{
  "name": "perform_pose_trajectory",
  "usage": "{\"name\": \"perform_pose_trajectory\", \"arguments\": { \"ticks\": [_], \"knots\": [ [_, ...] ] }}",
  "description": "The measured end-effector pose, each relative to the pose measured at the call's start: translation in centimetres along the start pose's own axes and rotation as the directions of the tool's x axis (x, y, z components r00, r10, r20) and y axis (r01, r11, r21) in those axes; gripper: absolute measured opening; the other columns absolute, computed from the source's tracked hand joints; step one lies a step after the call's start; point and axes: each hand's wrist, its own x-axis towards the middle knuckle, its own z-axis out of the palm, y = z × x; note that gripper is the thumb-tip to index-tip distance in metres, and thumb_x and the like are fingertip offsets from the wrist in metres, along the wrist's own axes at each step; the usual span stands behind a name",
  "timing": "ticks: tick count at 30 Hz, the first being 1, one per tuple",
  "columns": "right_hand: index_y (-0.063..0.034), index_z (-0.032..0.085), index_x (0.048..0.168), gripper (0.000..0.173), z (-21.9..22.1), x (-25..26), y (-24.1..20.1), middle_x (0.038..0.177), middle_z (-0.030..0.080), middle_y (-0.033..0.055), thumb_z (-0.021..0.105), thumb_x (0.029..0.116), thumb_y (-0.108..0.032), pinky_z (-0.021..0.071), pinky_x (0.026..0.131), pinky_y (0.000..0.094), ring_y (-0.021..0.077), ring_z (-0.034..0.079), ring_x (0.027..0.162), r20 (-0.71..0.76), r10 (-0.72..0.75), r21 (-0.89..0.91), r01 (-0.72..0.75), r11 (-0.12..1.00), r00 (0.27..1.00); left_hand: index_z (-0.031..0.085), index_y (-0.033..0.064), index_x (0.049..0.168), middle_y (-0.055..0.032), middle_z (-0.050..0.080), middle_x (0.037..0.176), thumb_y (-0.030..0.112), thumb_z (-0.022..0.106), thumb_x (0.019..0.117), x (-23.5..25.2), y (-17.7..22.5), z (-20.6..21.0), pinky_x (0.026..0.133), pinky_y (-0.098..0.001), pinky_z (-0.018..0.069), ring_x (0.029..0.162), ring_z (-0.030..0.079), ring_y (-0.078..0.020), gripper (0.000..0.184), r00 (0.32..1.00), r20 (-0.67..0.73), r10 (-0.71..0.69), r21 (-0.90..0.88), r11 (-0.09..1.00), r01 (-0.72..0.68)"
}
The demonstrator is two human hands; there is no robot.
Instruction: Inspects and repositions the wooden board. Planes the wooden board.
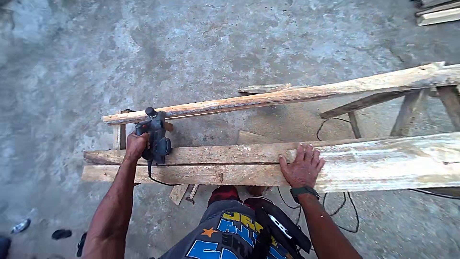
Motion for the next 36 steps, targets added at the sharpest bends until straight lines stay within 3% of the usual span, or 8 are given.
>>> {"name": "perform_pose_trajectory", "arguments": {
  "ticks": [9, 12, 15, 21, 24, 27, 32, 36],
  "knots": [
    [-0.0072, 0.048, 0.153, 0.101, 0.5, 0.4, -0.5, 0.16, 0.041, 0.0216, 0.04, 0.0828, -0.08, 0.0146, 0.122, 0.0681, 0.0458, 0.029, 0.151, -0.116, -0.006, 0.003, 0.007, 1.0, 0.993, 0.062, 0.0006, 0.11, -0.0077, 0.063, 0.067, 0.021, 0.066, 0.0941, 1.5, -0.7, -1.0, 0.051, -0.0387, 0.0562, 0.05, 0.061, -0.0186, 0.026, 1.0, -0.014, 0.017, 0.024, 1.0, -0.017],
    [-0.0064, 0.047, 0.153, 0.104, 0.3, 0.0, -0.5, 0.16, 0.041, 0.0201, 0.04, 0.0826, -0.082, 0.0136, 0.123, 0.0667, 0.0443, 0.03, 0.152, -0.124, 0.009, 0.038, -0.004, 0.999, 0.992, 0.059, 0.0032, 0.13, -0.0185, 0.07, 0.091, 0.031, 0.071, 0.0912, 1.7, -1.2, -1.0, 0.069, -0.0543, 0.058, 0.073, 0.069, -0.0314, 0.05, 0.992, -0.114, 0.058, 0.24, 0.97, -0.029],
    [-0.0035, 0.047, 0.153, 0.104, 0.1, 0.0, -0.4, 0.16, 0.042, 0.0208, 0.039, 0.084, -0.08, 0.0137, 0.124, 0.0635, 0.042, 0.031, 0.152, -0.162, 0.033, 0.103, -0.017, 0.995, 0.986, 0.05, 0.0067, 0.146, -0.0282, 0.069, 0.115, 0.038, 0.071, 0.0923, 0.8, -1.3, -0.7, 0.092, -0.0689, 0.0502, 0.108, 0.067, -0.0473, 0.065, 0.979, -0.171, 0.107, 0.38, 0.924, -0.034],
    [-0.0007, 0.047, 0.151, 0.088, 0.5, -0.7, -0.1, 0.159, 0.041, 0.0238, 0.037, 0.0939, -0.067, 0.0154, 0.125, 0.0618, 0.0415, 0.031, 0.152, -0.247, 0.133, 0.209, -0.081, 0.974, 0.96, 0.05, 0.0062, 0.145, -0.0283, 0.068, 0.117, 0.032, 0.07, 0.092, -1.3, -2.8, -0.6, 0.091, -0.0686, 0.0504, 0.109, 0.067, -0.0465, 0.062, 0.971, -0.174, 0.164, 0.408, 0.909, -0.081],
    [-0.0002, 0.049, 0.149, 0.078, 0.9, -0.8, 0.3, 0.158, 0.043, 0.0235, 0.037, 0.0979, -0.058, 0.0173, 0.124, 0.0621, 0.0421, 0.033, 0.151, -0.296, 0.233, 0.251, -0.16, 0.955, 0.926, 0.048, 0.0038, 0.149, -0.0357, 0.052, 0.138, 0.032, 0.07, 0.0882, -4.0, -3.1, 0.1, 0.096, -0.0696, 0.0479, 0.123, 0.056, -0.054, 0.07, 0.899, -0.3, 0.318, 0.549, 0.829, -0.11],
    [0.0003, 0.043, 0.153, 0.084, 0.2, -1.4, 0.3, 0.161, 0.037, 0.0243, 0.048, 0.0949, -0.06, 0.0142, 0.125, 0.0624, 0.043, 0.028, 0.153, -0.237, 0.35, 0.277, -0.282, 0.919, 0.906, 0.049, 0.0029, 0.148, -0.0358, 0.049, 0.141, 0.026, 0.066, 0.0913, -7.5, -2.7, 2.6, 0.099, -0.0684, 0.0464, 0.127, 0.052, -0.0548, 0.063, 0.785, -0.321, 0.53, 0.579, 0.766, -0.28],
    [0.0046, 0.024, 0.16, 0.125, -2.0, -3.6, 2.6, 0.167, 0.018, 0.0288, 0.073, 0.0728, -0.071, 0.018, 0.126, 0.0576, 0.045, 0.018, 0.155, -0.135, 0.656, 0.414, -0.559, 0.719, 0.743, 0.052, 0.0036, 0.147, -0.0317, 0.055, 0.137, 0.016, 0.064, 0.0921, -14.6, -2.2, 13.7, 0.099, -0.0645, 0.0492, 0.123, 0.058, -0.0477, 0.058, 0.815, 0.036, 0.578, 0.408, 0.736, -0.54],
    [0.0069, 0.01, 0.161, 0.13, -3.7, -5.7, 5.2, 0.165, 0.017, 0.032, 0.089, 0.0727, -0.046, 0.0274, 0.125, 0.0525, 0.0443, 0.023, 0.154, 0.169, 0.864, 0.684, -0.687, 0.244, 0.475, 0.048, 0.003, 0.15, -0.0267, 0.054, 0.143, 0.016, 0.066, 0.0919, -20.4, -1.2, 25.3, 0.103, -0.0598, 0.049, 0.125, 0.058, -0.0421, 0.063, 0.772, 0.36, 0.523, 0.275, 0.732, -0.624]
  ]
}}
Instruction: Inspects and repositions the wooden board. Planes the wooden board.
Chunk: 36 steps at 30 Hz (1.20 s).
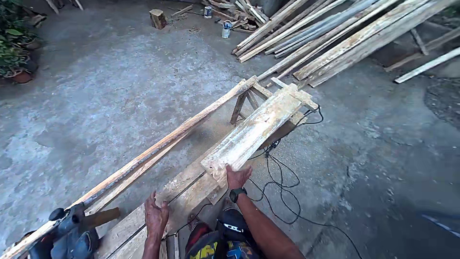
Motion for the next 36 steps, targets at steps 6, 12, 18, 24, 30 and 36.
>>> {"name": "perform_pose_trajectory", "arguments": {
  "ticks": [6, 12, 18, 24, 30, 36],
  "knots": [
    [-0.0001, 0.044, 0.148, 0.072, -1.1, 1.8, 0.1, 0.139, 0.057, 0.0271, 0.069, 0.0974, -0.046, 0.0502, 0.102, 0.0613, 0.0397, 0.058, 0.127, 0.519, 0.3, 0.265, -0.484, 0.834, 0.8, 0.039, -0.0011, 0.155, -0.0288, 0.042, 0.156, 0.029, 0.054, 0.0968, 3.2, 10.5, 10.4, 0.115, -0.0562, 0.0396, 0.142, 0.044, -0.0449, 0.067, 0.948, 0.14, 0.285, 0.116, 0.946, -0.302],
    [-0.0035, 0.039, 0.151, 0.072, -1.9, 2.4, -0.2, 0.138, 0.057, 0.028, 0.065, 0.1001, -0.047, 0.0547, 0.094, 0.064, 0.0429, 0.062, 0.122, 0.609, 0.307, 0.213, -0.524, 0.825, 0.732, 0.054, 0.0153, 0.149, -0.0137, 0.047, 0.156, 0.045, 0.045, 0.1021, 5.7, 16.4, 14.7, 0.111, -0.0636, 0.0351, 0.145, 0.042, -0.0363, 0.056, 0.94, 0.306, 0.15, 0.36, 0.896, -0.261],
    [0.0009, 0.051, 0.14, 0.064, -4.2, 2.5, 0.1, 0.13, 0.062, 0.028, 0.055, 0.1035, -0.052, 0.0584, 0.09, 0.0586, 0.0408, 0.067, 0.113, 0.59, 0.364, 0.142, -0.536, 0.832, 0.721, 0.062, 0.0003, 0.135, -0.025, 0.048, 0.151, 0.046, 0.059, 0.0949, 4.8, 17.2, 14.9, 0.107, -0.0583, 0.0442, 0.136, 0.05, -0.0436, 0.061, 0.934, 0.302, 0.191, 0.385, 0.872, -0.303],
    [-0.0008, 0.06, 0.122, 0.051, -13.7, 2.6, 0.9, 0.101, 0.072, 0.0223, 0.067, 0.0988, -0.045, 0.063, 0.066, 0.0504, 0.0342, 0.074, 0.077, 0.579, 0.223, 0.314, -0.467, 0.827, 0.784, 0.064, 0.0012, 0.119, -0.0175, 0.072, 0.102, 0.046, 0.065, 0.0973, 0.9, 20.0, 13.3, 0.082, -0.0496, 0.0596, 0.088, 0.073, -0.0291, 0.05, 0.79, 0.613, 0.022, 0.149, 0.978, -0.143],
    [0.0002, 0.061, 0.122, 0.041, -21.1, 1.5, -0.9, 0.098, 0.074, 0.0202, 0.062, 0.1035, -0.036, 0.0611, 0.057, 0.0421, 0.0299, 0.074, 0.074, 0.597, 0.102, 0.515, -0.478, 0.711, 0.796, 0.033, 0.0021, 0.154, -0.0201, 0.069, 0.112, 0.017, 0.052, 0.0978, -3.8, 22.5, 11.2, 0.069, -0.041, 0.0634, 0.081, 0.073, -0.0264, 0.061, 0.61, 0.754, 0.245, -0.585, 0.673, 0.453],
    [0.0018, 0.059, 0.131, 0.044, -25.4, -3.7, -3.6, 0.112, 0.072, 0.0219, 0.045, 0.1083, -0.033, 0.0626, 0.086, 0.0466, 0.0294, 0.073, 0.099, 0.446, -0.063, 0.849, -0.4, 0.347, 0.893, 0.036, -0.0049, 0.148, -0.0192, 0.07, 0.114, 0.031, 0.079, 0.0829, -9.4, 28.1, 3.6, 0.083, -0.0434, 0.0639, 0.093, 0.074, -0.0274, 0.086, 0.681, 0.58, 0.447, -0.797, 0.484, 0.361]
  ]
}}
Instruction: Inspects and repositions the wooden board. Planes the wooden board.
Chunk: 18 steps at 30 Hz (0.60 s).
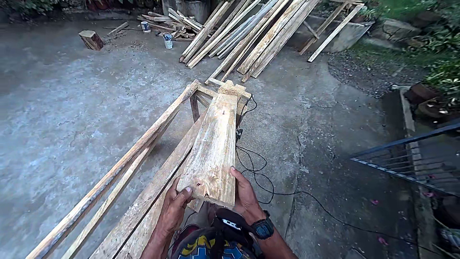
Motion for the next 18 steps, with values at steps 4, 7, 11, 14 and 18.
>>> {"name": "perform_pose_trajectory", "arguments": {
  "ticks": [4, 7, 11, 14, 18],
  "knots": [
    [-0.0013, 0.059, 0.126, 0.04, 1.2, -2.3, -4.2, 0.107, 0.073, 0.0168, 0.042, 0.1069, -0.032, 0.0648, 0.08, 0.0432, 0.0237, 0.075, 0.094, 0.124, -0.198, 0.126, 0.183, 0.975, 0.972, 0.027, -0.0076, 0.153, -0.0213, 0.064, 0.13, 0.018, 0.076, 0.0886, -0.5, 2.1, 3.6, 0.096, -0.05, 0.0604, 0.109, 0.071, -0.032, 0.085, 0.956, 0.27, 0.117, -0.144, 0.986, -0.08],
    [-0.0029, 0.06, 0.124, 0.045, 1.3, -2.9, -6.2, 0.107, 0.073, 0.0163, 0.038, 0.1082, -0.038, 0.0649, 0.074, 0.0439, 0.0248, 0.074, 0.093, 0.137, -0.271, 0.142, 0.252, 0.957, 0.953, 0.024, -0.0111, 0.153, -0.0222, 0.062, 0.132, 0.007, 0.061, 0.0977, -0.2, 2.6, 5.9, 0.097, -0.0478, 0.0605, 0.109, 0.071, -0.031, 0.069, 0.923, 0.345, 0.17, -0.14, 0.982, -0.128],
    [-0.0067, 0.062, 0.115, 0.046, 2.6, -3.8, -7.2, 0.101, 0.073, 0.0137, 0.035, 0.1087, -0.043, 0.0637, 0.065, 0.0398, 0.0232, 0.074, 0.087, 0.007, -0.231, 0.155, 0.227, 0.961, 0.973, 0.028, -0.0102, 0.153, -0.0227, 0.063, 0.131, 0.006, 0.058, 0.1002, 0.0, 3.7, 7.3, 0.096, -0.0413, 0.062, 0.106, 0.072, -0.0269, 0.063, 0.937, 0.312, 0.16, -0.097, 0.986, -0.136],
    [-0.0066, 0.06, 0.114, 0.044, 3.1, -3.9, -7.5, 0.1, 0.072, 0.014, 0.036, 0.1086, -0.044, 0.063, 0.063, 0.038, 0.0231, 0.074, 0.085, -0.026, -0.222, 0.211, 0.222, 0.952, 0.975, 0.035, -0.009, 0.15, -0.0228, 0.063, 0.128, 0.008, 0.059, 0.1009, 0.3, 4.5, 7.6, 0.095, -0.0387, 0.0623, 0.104, 0.073, -0.0247, 0.057, 0.943, 0.3, 0.146, -0.065, 0.989, -0.132],
    [-0.0067, 0.058, 0.112, 0.043, 3.4, -3.6, -7.8, 0.098, 0.071, 0.0144, 0.038, 0.108, -0.044, 0.0622, 0.06, 0.0354, 0.0224, 0.073, 0.082, -0.058, -0.225, 0.263, 0.232, 0.936, 0.973, 0.04, -0.0082, 0.146, -0.0216, 0.065, 0.123, 0.008, 0.061, 0.1016, 0.5, 5.4, 7.9, 0.093, -0.0363, 0.0622, 0.1, 0.073, -0.0224, 0.051, 0.951, 0.29, 0.111, -0.035, 0.994, -0.105]
  ]
}}
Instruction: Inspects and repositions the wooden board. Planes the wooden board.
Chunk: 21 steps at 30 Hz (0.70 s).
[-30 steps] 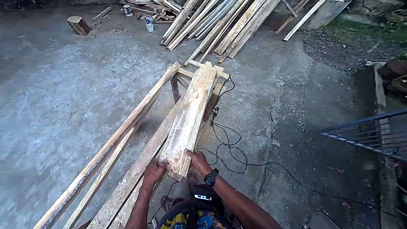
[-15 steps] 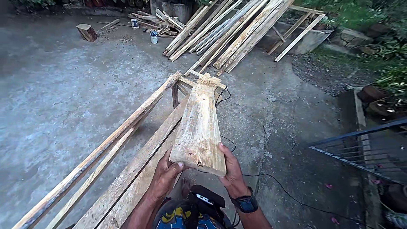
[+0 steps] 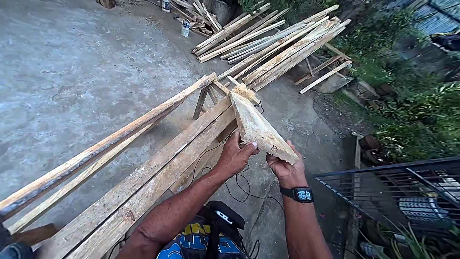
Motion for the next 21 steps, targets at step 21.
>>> {"name": "perform_pose_trajectory", "arguments": {
  "ticks": [21],
  "knots": [
    [-0.0091, 0.055, 0.116, 0.041, 3.7, -0.4, 3.0, 0.094, 0.067, 0.0136, 0.026, 0.1108, -0.037, 0.0553, 0.054, 0.0325, 0.022, 0.066, 0.069, -0.051, -0.003, 0.074, 0.007, 0.997, 0.999, 0.047, -0.0072, 0.13, -0.0162, 0.071, 0.099, -0.003, 0.046, 0.1037, 1.3, 2.5, -0.9, 0.085, -0.0423, 0.0641, 0.085, 0.075, -0.0252, 0.026, 0.993, -0.104, 0.056, -0.022, 0.998, -0.059]
  ]
}}
